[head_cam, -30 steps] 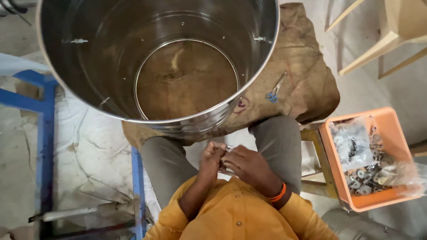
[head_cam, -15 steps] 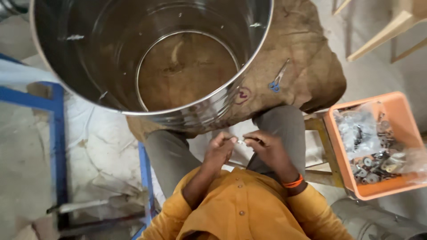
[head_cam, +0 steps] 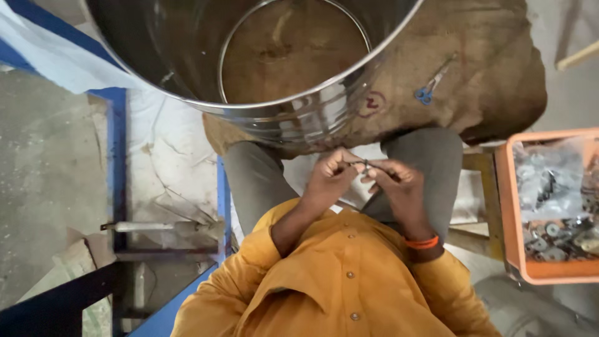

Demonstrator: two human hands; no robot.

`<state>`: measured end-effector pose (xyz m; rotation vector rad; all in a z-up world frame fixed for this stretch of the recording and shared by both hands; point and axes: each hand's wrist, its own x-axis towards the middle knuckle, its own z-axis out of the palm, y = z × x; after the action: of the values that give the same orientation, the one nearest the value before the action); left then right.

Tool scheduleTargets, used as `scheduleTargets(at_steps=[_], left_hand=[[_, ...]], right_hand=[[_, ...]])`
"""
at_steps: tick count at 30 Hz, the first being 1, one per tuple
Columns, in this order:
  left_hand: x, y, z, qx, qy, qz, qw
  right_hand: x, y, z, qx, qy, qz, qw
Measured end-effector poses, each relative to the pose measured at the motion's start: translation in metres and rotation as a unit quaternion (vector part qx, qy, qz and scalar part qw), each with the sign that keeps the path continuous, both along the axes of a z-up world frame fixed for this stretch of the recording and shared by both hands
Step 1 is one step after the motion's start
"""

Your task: The person assembles a metal bucket by inserting small metal fasteners into pre-drilled holes around the rim. They pick fasteners from a nearby orange bin, insert them into the bucket, and use pliers to secure them.

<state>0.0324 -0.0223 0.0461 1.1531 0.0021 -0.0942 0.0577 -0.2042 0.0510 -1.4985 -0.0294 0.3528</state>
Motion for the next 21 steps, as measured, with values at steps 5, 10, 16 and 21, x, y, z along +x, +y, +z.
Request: scheduleTargets(at_steps=[5,10,16,21], left_hand=[[-0.005,0.009,-0.023,0.061,0.013,0.029,0.998],[-0.014,0.031,-0.070,-0.073,0.124,0.105,0.984],[-0.037,0.063,-0.113,-0.178,0.353,0.141,0.908],[-0.061,0.056,-0.118,-0.225,0.315,0.106,0.916]], right_hand=[[0.007,0.005,-0.006,-0.037,-0.029,0.054,0.997],[0.020,0.012,0.001,-0.018,-0.036,0.047,0.998],[0.062,0.014,0.043,-0.019,-0.147,-0.035,0.988],[0.083,0.028,0.067,-0.062,-0.231,-0.043,0.970]])
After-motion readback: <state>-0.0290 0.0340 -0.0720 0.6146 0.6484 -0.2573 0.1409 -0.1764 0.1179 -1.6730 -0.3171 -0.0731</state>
